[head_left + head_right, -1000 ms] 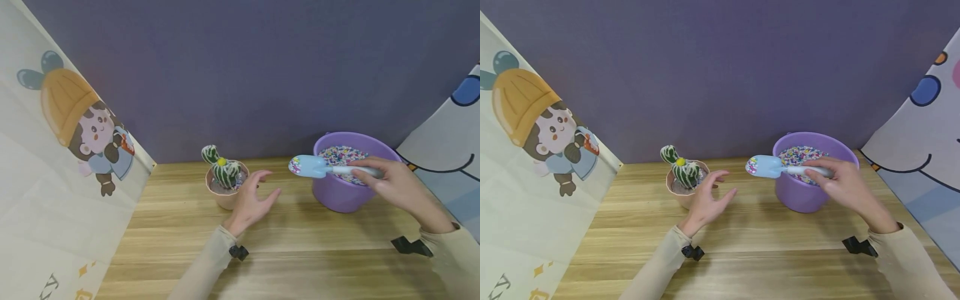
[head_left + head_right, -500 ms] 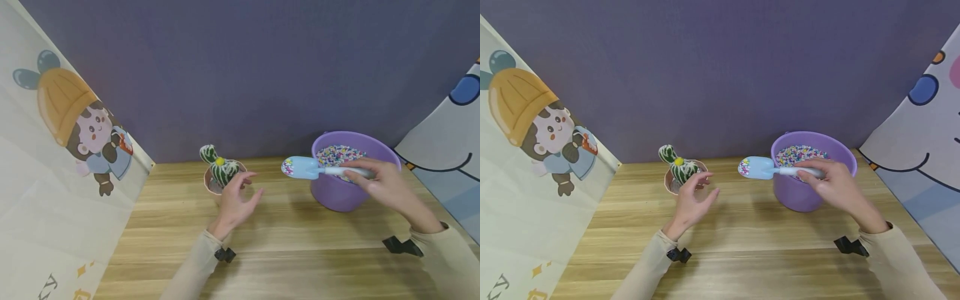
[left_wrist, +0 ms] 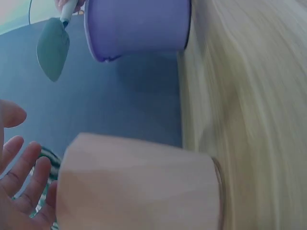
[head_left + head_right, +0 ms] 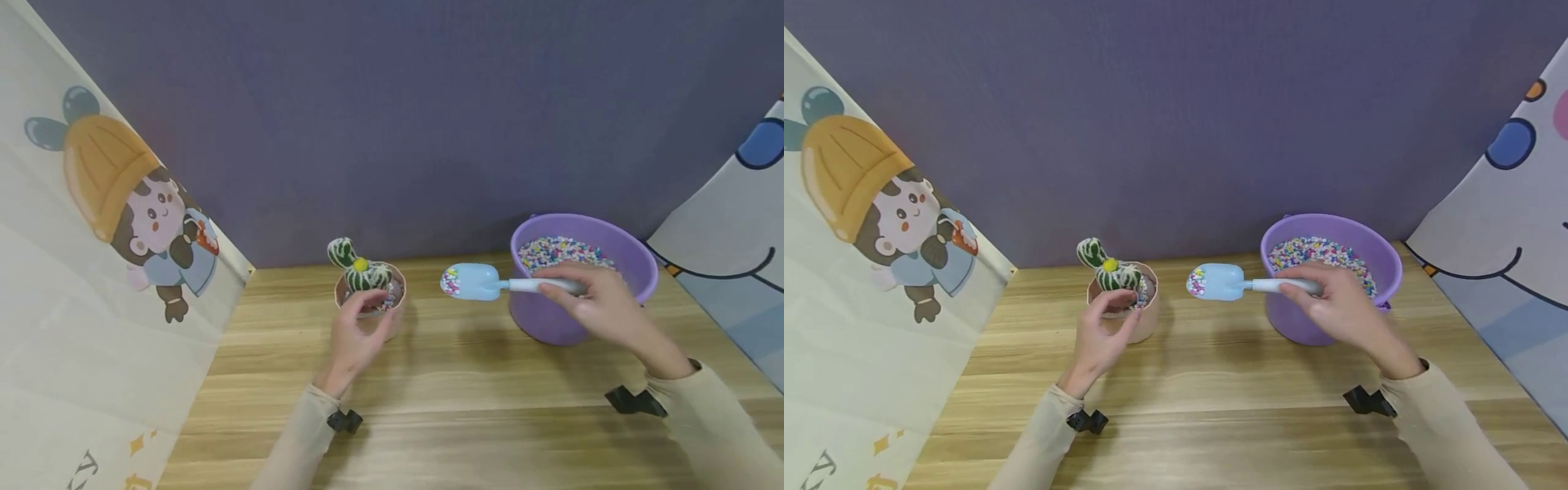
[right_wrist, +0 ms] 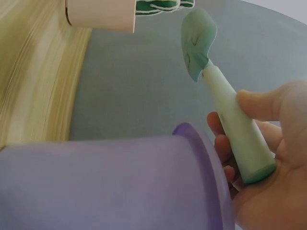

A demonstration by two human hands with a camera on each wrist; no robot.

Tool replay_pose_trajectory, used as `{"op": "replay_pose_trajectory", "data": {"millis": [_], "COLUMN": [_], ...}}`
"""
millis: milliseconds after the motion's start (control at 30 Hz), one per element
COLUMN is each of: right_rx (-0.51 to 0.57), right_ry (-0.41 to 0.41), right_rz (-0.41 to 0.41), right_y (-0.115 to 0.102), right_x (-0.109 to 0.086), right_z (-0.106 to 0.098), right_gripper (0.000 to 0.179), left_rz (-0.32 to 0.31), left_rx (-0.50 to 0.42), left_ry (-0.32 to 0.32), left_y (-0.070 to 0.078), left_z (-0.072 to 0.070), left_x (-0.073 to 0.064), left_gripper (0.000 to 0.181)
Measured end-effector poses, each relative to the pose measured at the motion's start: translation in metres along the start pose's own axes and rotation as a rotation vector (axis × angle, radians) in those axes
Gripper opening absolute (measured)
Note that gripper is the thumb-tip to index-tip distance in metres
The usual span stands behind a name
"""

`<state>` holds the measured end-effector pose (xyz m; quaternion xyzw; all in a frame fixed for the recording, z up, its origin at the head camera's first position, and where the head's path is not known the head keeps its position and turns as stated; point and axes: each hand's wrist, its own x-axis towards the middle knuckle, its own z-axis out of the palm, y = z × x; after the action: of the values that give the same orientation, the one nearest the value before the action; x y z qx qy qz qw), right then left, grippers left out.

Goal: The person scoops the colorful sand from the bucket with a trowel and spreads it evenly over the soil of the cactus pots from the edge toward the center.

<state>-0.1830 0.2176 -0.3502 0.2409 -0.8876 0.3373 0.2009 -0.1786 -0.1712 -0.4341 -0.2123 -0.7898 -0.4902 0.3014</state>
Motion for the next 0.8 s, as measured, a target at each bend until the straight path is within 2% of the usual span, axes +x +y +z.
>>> {"op": "replay_pose_trajectory", "data": {"millis": [200, 433, 567, 733, 800], "right_rx": [0.003, -0.033, -0.012, -0.006, -0.005], "right_ry": [-0.030, -0.033, -0.032, -0.020, -0.037], "right_rz": [-0.007, -0.018, -0.012, -0.024, -0.014], "right_y": [-0.010, -0.021, -0.028, -0.032, -0.033], "right_x": [0.004, 0.010, 0.013, 0.017, 0.018], "right_z": [0.010, 0.021, 0.028, 0.040, 0.045], "right_gripper": [0.022, 0.021, 0.020, 0.019, 0.019], "left_rz": [0.012, -0.009, -0.070, -0.173, -0.209], "left_rx": [0.062, 0.056, 0.056, 0.064, 0.066], "left_ry": [0.064, 0.161, 0.206, 0.197, 0.168], "left_y": [-0.012, -0.026, -0.032, -0.038, -0.040], "left_z": [-0.010, -0.021, -0.027, -0.034, -0.036], "left_x": [-0.004, -0.003, -0.003, -0.003, -0.003], "left_gripper": [0.028, 0.025, 0.028, 0.041, 0.050]}}
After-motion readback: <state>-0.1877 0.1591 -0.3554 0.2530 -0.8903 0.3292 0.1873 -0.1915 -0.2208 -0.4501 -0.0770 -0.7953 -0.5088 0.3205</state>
